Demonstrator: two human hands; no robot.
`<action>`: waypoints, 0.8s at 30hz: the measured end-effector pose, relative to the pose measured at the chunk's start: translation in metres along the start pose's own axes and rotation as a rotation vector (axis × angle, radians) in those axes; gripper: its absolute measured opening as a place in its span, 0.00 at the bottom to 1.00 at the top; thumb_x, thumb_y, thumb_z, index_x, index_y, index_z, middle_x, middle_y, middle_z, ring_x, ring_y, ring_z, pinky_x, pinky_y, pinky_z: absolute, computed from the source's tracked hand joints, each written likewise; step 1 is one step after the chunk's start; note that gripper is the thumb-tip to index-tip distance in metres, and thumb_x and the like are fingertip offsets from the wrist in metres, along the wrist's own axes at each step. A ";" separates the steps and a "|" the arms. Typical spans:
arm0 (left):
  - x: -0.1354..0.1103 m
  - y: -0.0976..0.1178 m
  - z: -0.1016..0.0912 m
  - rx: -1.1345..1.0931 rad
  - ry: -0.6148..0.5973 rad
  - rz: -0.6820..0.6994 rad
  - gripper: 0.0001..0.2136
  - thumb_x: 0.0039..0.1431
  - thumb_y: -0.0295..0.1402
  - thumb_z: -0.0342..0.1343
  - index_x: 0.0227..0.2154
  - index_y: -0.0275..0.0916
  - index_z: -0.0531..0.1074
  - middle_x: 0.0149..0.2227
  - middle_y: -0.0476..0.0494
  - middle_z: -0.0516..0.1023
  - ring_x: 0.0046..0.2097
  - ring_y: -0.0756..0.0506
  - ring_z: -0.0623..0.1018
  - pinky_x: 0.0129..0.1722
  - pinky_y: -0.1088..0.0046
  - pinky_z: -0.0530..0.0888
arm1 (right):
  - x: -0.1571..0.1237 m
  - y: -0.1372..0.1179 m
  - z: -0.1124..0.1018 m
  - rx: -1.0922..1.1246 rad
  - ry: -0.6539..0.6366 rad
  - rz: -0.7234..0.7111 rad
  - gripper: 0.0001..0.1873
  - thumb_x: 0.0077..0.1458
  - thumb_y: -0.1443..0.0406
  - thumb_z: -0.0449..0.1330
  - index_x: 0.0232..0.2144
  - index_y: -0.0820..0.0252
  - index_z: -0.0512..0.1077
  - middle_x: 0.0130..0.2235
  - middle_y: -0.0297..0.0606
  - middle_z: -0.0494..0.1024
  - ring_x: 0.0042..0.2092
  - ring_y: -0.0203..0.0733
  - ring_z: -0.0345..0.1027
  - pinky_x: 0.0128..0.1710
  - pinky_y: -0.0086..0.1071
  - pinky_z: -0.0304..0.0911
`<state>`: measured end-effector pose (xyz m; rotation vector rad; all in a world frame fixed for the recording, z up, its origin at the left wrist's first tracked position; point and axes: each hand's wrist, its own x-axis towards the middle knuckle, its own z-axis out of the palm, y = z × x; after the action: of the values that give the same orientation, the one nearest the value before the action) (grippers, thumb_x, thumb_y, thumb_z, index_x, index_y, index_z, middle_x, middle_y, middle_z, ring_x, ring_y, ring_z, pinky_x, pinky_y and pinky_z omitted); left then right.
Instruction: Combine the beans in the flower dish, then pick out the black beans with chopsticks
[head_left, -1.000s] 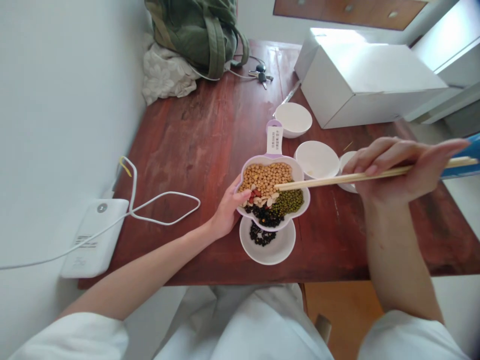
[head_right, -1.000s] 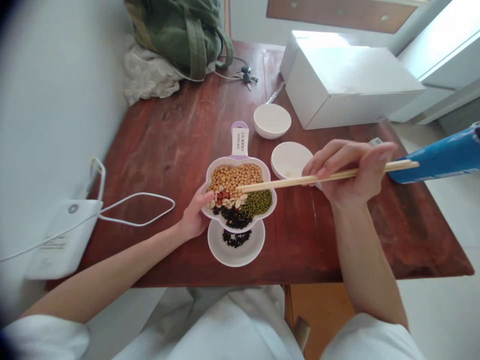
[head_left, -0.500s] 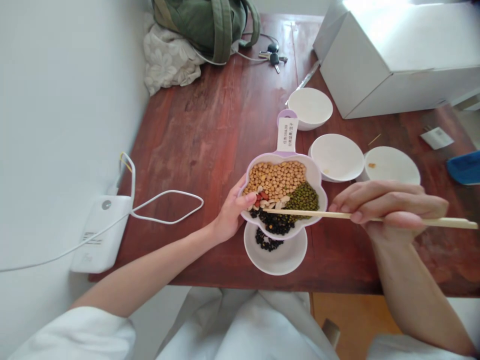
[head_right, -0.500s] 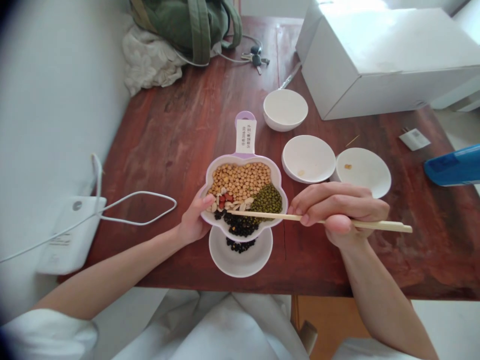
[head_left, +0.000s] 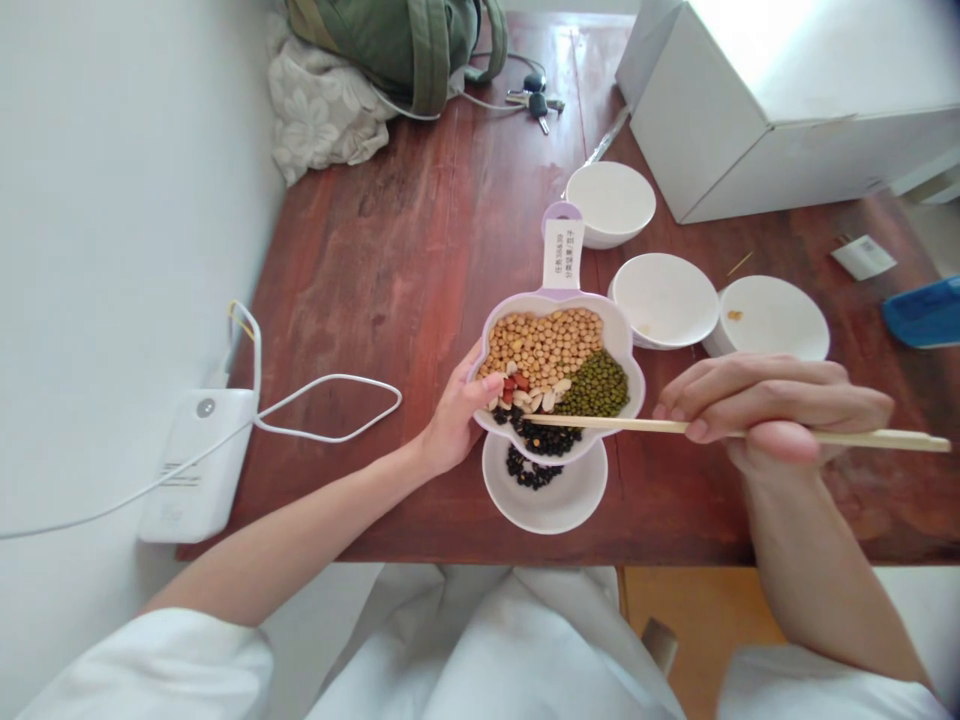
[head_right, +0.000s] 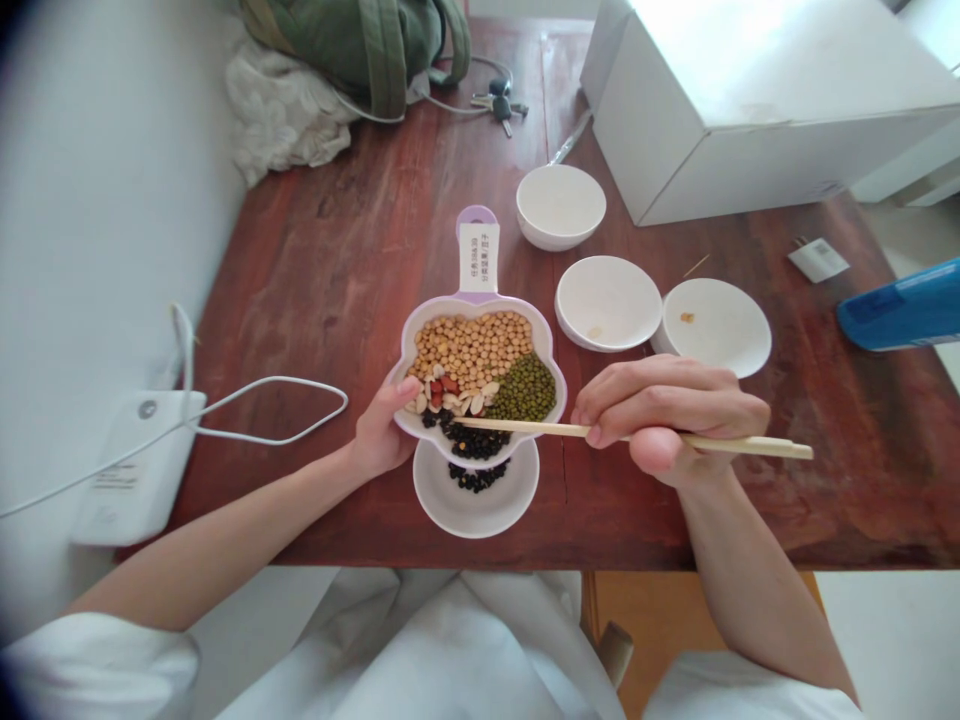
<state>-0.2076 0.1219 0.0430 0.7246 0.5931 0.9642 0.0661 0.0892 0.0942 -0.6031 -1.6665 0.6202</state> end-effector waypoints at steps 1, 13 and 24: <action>0.000 0.000 0.001 0.004 0.000 0.005 0.32 0.59 0.47 0.69 0.64 0.41 0.76 0.53 0.39 0.87 0.65 0.28 0.81 0.69 0.47 0.75 | 0.000 0.000 0.000 0.014 0.008 -0.009 0.19 0.69 0.52 0.65 0.38 0.60 0.89 0.26 0.41 0.83 0.26 0.47 0.80 0.20 0.40 0.76; 0.002 -0.002 0.005 -0.012 0.007 0.018 0.31 0.58 0.49 0.69 0.61 0.42 0.77 0.61 0.38 0.84 0.70 0.24 0.75 0.69 0.44 0.75 | 0.005 -0.002 0.001 0.037 -0.003 -0.010 0.26 0.71 0.52 0.63 0.26 0.66 0.82 0.26 0.43 0.81 0.28 0.43 0.80 0.25 0.34 0.75; 0.002 -0.003 0.005 0.014 0.014 0.016 0.28 0.59 0.50 0.67 0.60 0.44 0.77 0.60 0.41 0.84 0.71 0.24 0.75 0.68 0.42 0.76 | 0.001 -0.001 0.005 0.026 0.069 0.017 0.23 0.69 0.52 0.65 0.27 0.60 0.85 0.25 0.41 0.81 0.26 0.45 0.79 0.23 0.36 0.73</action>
<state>-0.2020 0.1210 0.0435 0.7358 0.6079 0.9815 0.0614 0.0889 0.0948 -0.6139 -1.5883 0.6258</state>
